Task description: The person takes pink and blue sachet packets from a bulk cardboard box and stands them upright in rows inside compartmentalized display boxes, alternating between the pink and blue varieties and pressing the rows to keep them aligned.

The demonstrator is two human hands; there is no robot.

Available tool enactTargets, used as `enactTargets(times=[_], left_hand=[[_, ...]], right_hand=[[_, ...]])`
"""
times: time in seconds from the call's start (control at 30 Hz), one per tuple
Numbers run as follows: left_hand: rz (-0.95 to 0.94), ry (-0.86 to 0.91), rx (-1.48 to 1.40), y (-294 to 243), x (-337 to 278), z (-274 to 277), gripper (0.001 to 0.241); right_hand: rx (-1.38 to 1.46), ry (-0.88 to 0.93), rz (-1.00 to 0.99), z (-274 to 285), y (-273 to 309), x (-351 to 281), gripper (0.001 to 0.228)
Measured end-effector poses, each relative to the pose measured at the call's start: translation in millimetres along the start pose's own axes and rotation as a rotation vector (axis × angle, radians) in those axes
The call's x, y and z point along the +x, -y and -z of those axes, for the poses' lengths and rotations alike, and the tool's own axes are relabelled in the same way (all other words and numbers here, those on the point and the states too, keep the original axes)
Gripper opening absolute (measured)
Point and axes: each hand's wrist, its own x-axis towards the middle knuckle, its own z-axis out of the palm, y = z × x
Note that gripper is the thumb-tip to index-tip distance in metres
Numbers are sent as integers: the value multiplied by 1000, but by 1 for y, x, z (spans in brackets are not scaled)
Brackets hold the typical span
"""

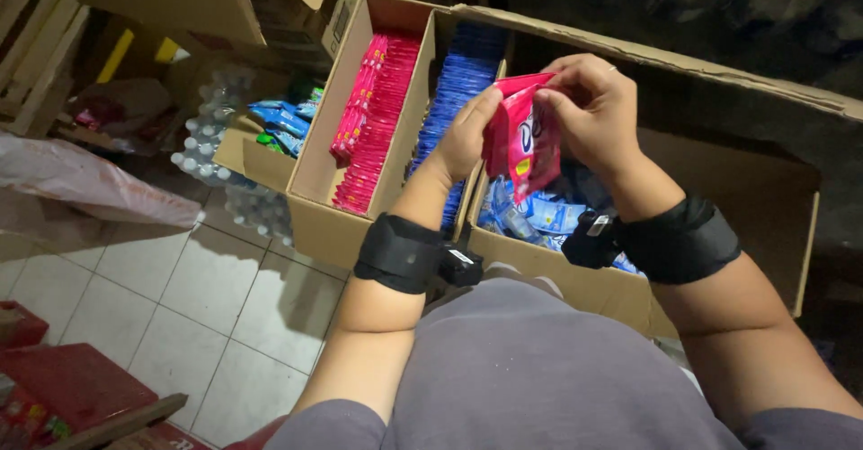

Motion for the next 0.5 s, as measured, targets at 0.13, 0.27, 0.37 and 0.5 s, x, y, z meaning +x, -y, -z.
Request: enactTargets(times=[0.13,0.27,0.37,0.5], left_hand=[[-244,-115,234,-24,3,-46,51],[-245,-449,458,-12,8,-49,32],[-239,-500,415,-4,13,-38,25],[-236,-484,334,-11,13,-40,26]], right_hand=[[111,-87,-49,-4,-4,-1,14],[113,-160,-57,-10,1,-8,14],[146,-143,-6,-8,12,-7,20],[-29,-86,92,0,26,-2,25]])
